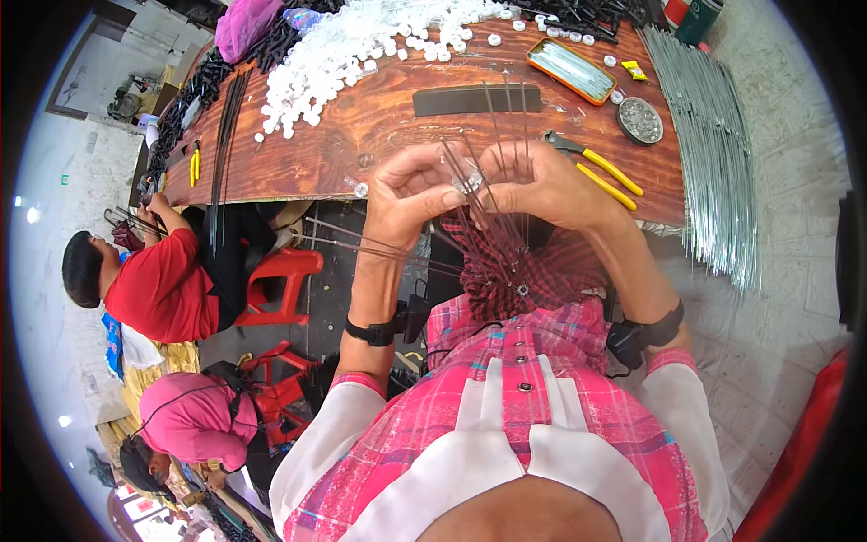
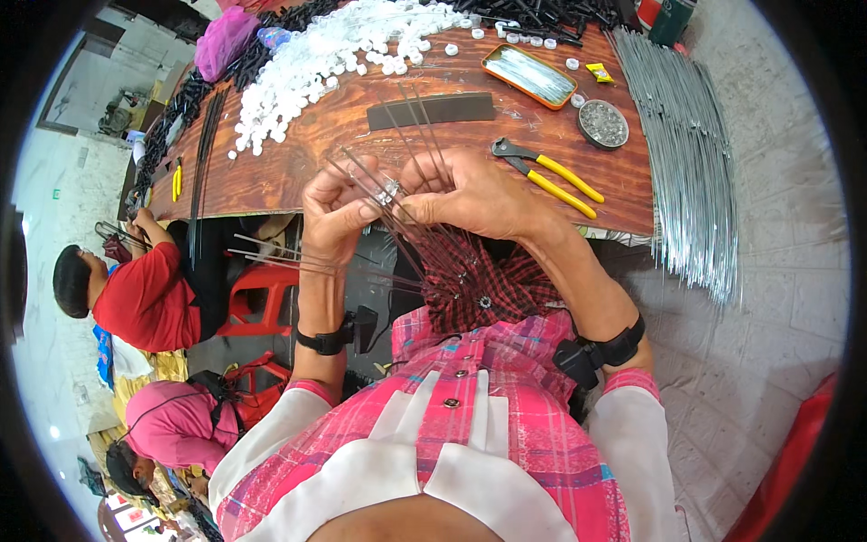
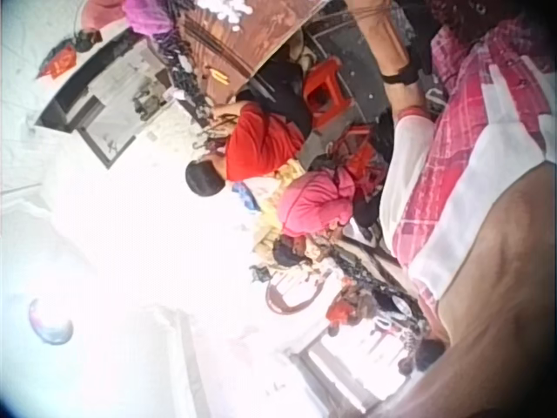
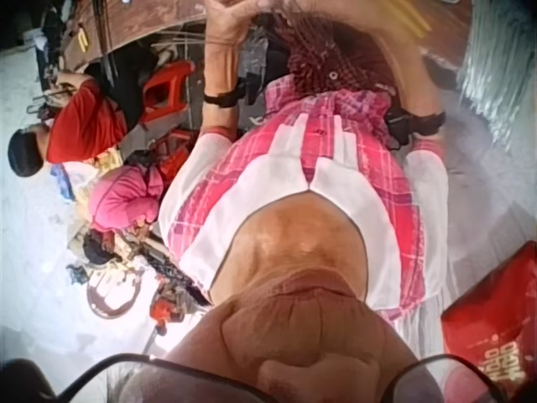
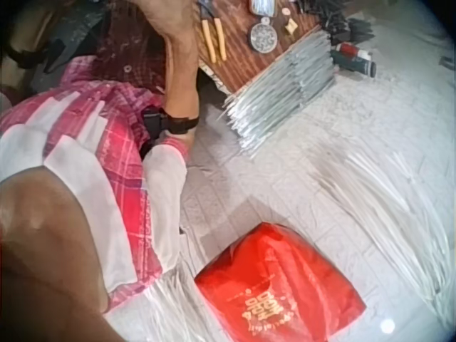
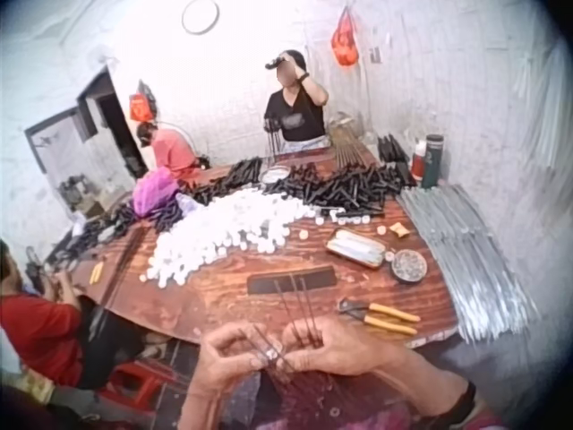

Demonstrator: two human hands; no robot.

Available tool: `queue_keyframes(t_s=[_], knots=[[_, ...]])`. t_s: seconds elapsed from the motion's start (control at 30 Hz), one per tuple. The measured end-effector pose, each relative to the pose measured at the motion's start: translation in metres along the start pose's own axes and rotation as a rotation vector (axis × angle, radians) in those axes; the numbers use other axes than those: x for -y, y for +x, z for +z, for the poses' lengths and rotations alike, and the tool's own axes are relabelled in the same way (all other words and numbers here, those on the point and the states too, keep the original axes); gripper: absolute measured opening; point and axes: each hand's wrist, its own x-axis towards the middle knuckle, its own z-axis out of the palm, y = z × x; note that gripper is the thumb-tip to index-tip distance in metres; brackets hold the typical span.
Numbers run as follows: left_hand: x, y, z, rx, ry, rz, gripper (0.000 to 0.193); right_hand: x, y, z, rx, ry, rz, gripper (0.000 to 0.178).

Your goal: Assembling metal wires and plastic components into umbrella rib structures at a production table.

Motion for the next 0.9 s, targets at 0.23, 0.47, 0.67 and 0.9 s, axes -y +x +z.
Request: queue_keyframes(t_s=[0.23,0.47,0.67,0.9], knots=[[-0.006,0.006,0.004,0.093,-0.049,0.011,0.039,-0.007,-0.008,0.002,-0.018,-0.018,-0.058,0.021],[-0.018,0.039,-0.002,0.538,0.173,0.343,0.038,0.011,-0.017,0.013,0.118,0.084,-0.119,0.028],[0.009,0.028,0.009,0.060,-0.237,-0.212,0.058,-0.017,-0.009,0.012,-0.213,0.207,-0.187,0.018],[0.006,0.015,0.004,0.080,-0.330,-0.124,0.079,-0.012,-0.008,0.017,-0.345,0.165,-0.165,0.013]])
